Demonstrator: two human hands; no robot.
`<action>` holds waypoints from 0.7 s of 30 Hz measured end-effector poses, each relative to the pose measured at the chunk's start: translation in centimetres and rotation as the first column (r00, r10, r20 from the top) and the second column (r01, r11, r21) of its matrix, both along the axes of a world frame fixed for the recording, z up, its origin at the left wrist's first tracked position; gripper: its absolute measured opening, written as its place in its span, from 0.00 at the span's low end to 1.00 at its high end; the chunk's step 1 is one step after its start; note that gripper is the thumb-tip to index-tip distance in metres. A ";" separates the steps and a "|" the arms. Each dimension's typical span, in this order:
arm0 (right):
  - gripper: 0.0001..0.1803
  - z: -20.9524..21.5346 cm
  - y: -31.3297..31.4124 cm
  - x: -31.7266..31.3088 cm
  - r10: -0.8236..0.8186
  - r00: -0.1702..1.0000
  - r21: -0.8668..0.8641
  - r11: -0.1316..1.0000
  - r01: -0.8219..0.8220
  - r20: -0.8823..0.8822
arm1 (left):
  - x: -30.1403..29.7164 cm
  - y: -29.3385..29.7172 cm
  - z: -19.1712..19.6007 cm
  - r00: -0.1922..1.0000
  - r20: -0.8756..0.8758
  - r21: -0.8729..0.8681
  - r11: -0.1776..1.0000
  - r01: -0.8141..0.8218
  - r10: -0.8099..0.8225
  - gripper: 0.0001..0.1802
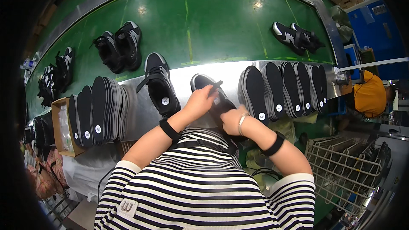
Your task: The person inserts insoles into black sneakers on a factory assembly line. They pick up a shoe, place an insole inside, and then move the shoe along the conveyor belt. The process is repeated for multiple pairs of shoes.
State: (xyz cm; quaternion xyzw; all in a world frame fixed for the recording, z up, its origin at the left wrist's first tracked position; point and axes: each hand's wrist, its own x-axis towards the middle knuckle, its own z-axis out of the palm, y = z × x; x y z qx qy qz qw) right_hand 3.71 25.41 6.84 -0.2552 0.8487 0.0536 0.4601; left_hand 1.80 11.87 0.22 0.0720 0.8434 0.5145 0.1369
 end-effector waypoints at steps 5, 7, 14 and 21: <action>0.23 -1.4 0.9 1.8 0.052 0.997 0.075 0.996 -0.056 0.060 | 0.4 0.6 0.1 0.999 -0.031 -0.034 0.999 0.009 -0.010 0.13; 0.23 -1.6 0.9 1.6 0.044 0.997 0.070 0.996 -0.049 0.069 | 0.4 0.8 0.0 0.999 -0.028 -0.040 0.999 0.018 -0.019 0.13; 0.29 -2.8 2.1 2.2 -0.062 0.998 -0.080 0.995 0.064 0.023 | 0.2 0.5 -0.3 1.000 0.020 0.066 0.998 0.008 -0.010 0.12; 0.17 -6.0 3.1 1.7 -0.608 0.160 -0.272 -0.095 0.958 0.778 | 0.4 -0.4 -0.9 0.980 0.184 0.240 0.970 0.032 -0.078 0.12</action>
